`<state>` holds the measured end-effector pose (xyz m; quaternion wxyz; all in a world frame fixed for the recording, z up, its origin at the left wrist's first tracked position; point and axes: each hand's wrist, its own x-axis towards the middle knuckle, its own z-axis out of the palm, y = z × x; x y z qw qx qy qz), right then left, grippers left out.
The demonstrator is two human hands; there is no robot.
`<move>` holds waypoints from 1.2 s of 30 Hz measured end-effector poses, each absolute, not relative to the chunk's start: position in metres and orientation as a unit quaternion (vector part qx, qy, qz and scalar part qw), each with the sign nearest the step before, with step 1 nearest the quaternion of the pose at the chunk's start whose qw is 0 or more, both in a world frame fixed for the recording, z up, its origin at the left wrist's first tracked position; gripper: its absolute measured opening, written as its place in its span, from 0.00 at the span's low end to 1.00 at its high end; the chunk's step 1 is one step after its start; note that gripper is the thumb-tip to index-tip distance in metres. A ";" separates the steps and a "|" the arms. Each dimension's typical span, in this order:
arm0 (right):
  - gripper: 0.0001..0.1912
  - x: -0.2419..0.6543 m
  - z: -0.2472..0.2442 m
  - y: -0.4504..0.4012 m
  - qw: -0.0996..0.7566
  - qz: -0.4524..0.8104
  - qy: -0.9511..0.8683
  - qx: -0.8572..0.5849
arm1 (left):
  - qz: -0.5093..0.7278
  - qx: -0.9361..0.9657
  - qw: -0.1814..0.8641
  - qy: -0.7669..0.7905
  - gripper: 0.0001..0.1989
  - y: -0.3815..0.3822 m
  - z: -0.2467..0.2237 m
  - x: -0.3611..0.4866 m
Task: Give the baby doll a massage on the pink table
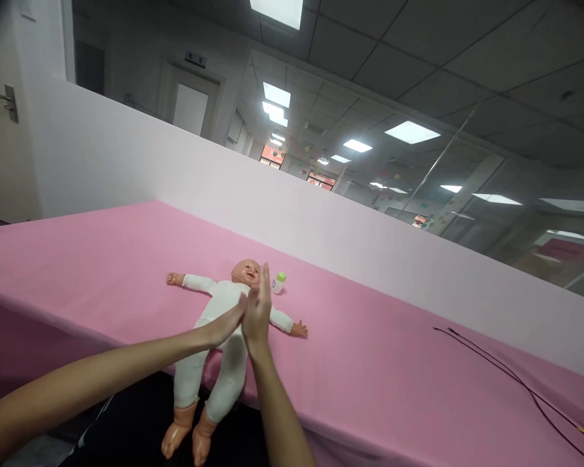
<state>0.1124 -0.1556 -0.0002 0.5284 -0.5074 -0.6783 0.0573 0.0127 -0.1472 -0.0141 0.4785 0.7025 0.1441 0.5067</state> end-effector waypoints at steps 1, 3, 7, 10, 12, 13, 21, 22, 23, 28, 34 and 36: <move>0.43 0.126 -0.005 -0.145 0.525 0.066 -0.659 -0.534 | 0.493 0.746 0.414 0.171 0.39 -0.140 -0.021 0.006; 0.48 0.153 -0.025 -0.124 0.482 0.074 -0.646 -0.587 | 0.454 0.811 0.259 0.262 0.42 -0.120 -0.037 -0.008; 0.47 0.190 -0.079 -0.100 0.354 0.088 -0.681 -0.635 | 0.330 0.806 0.188 0.454 0.38 -0.069 -0.075 -0.033; 0.39 0.202 -0.097 -0.101 0.300 0.051 -0.691 -0.655 | 0.288 0.814 0.145 0.483 0.34 -0.047 -0.098 -0.053; 0.35 0.209 -0.095 -0.108 0.257 0.003 -0.692 -0.675 | 0.293 0.813 0.100 0.493 0.32 -0.041 -0.105 -0.069; 0.34 0.212 -0.093 -0.112 0.230 -0.024 -0.691 -0.685 | 0.298 0.806 0.079 0.505 0.31 -0.040 -0.106 -0.078; 0.42 0.209 -0.075 -0.115 0.266 -0.006 -0.669 -0.694 | 0.321 0.829 0.034 0.456 0.35 -0.042 -0.083 -0.076; 0.42 0.202 -0.076 -0.112 0.283 0.028 -0.690 -0.665 | 0.315 0.845 0.053 0.429 0.35 -0.044 -0.082 -0.068; 0.42 0.195 -0.076 -0.110 0.292 0.061 -0.708 -0.640 | 0.304 0.855 0.081 0.411 0.35 -0.045 -0.083 -0.061; 0.33 0.198 -0.082 -0.112 0.243 0.043 -0.712 -0.658 | 0.271 0.837 0.137 0.455 0.33 -0.042 -0.099 -0.066; 0.28 0.272 -0.071 -0.134 0.177 -0.082 -0.618 -0.761 | 0.274 0.814 0.024 0.511 0.24 -0.027 -0.096 -0.141; 0.30 0.293 -0.066 -0.140 0.204 -0.060 -0.539 -0.815 | 0.274 0.801 0.035 0.532 0.22 -0.025 -0.091 -0.165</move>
